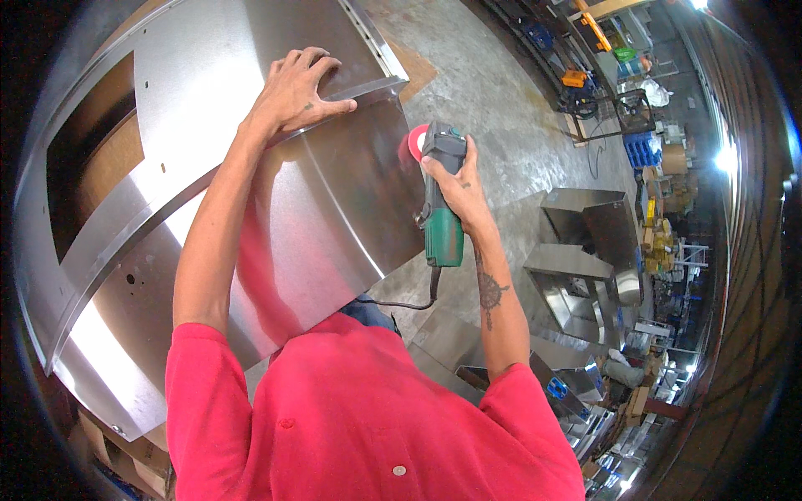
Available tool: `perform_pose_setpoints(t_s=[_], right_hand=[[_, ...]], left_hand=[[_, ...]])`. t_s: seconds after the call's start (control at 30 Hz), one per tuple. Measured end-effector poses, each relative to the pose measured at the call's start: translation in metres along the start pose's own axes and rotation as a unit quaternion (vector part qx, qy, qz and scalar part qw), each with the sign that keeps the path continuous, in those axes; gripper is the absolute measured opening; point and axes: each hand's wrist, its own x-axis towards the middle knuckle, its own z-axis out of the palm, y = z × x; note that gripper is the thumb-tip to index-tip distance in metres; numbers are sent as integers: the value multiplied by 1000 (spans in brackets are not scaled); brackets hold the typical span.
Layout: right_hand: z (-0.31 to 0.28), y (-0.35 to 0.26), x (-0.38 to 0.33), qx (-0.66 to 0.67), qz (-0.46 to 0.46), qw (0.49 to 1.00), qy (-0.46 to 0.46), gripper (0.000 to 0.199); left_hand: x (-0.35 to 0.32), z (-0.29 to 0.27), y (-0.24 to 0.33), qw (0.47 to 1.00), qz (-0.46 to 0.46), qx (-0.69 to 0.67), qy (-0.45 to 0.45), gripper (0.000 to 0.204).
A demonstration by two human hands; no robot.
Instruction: The person uses a handheld angle grinder with a polishing pad to smooth and polish the surface of a large stainless steel metal piece. They then apply a paste from a small jar using a stick to treat specific spots on the metal.
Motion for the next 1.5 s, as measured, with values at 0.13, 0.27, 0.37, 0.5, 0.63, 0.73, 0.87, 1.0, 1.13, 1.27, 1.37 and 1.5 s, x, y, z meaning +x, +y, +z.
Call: perform_pose_setpoints(t_s=[0.13, 0.27, 0.37, 0.5, 0.63, 0.73, 0.87, 1.0, 1.13, 1.27, 1.37, 1.5], right_hand=[[3, -6, 5, -11, -4, 1000, 1, 119], [5, -15, 10, -18, -8, 1000, -3, 118], [6, -22, 11, -20, -8, 1000, 0, 118], [11, -32, 14, -4, 5, 1000, -11, 119], [12, -33, 20, -13, -23, 1000, -4, 120], [15, -48, 17, -20, 2, 1000, -5, 119], [16, -51, 26, -34, 5, 999, -9, 119], [16, -43, 39, -55, -16, 998, 0, 122], [19, -47, 43, -67, -17, 998, 5, 121], [21, -59, 44, -65, -13, 998, -8, 120], [21, -60, 44, -60, -21, 998, -7, 119], [21, -57, 48, -42, -24, 999, -5, 119]], left_hand=[[0, 2, -1, 1000, 2, 3, 8, 91], [0, 1, -1, 1000, -1, 2, 6, 91], [0, 1, -1, 1000, 2, -3, 7, 91], [-1, 2, -4, 1000, -3, -3, 1, 90], [0, 4, -1, 1000, 3, -4, 12, 91], [-1, 3, -3, 1000, 3, -6, 11, 92], [-1, 4, -3, 1000, 2, -3, 7, 92], [0, 3, -3, 1000, 4, -8, 7, 90], [-1, 3, -3, 1000, 5, -8, 11, 88], [-2, 3, -3, 1000, 1, -8, 17, 86], [-1, 4, -3, 1000, 1, -12, 21, 83], [-1, 4, -2, 999, 10, -8, 31, 83]])
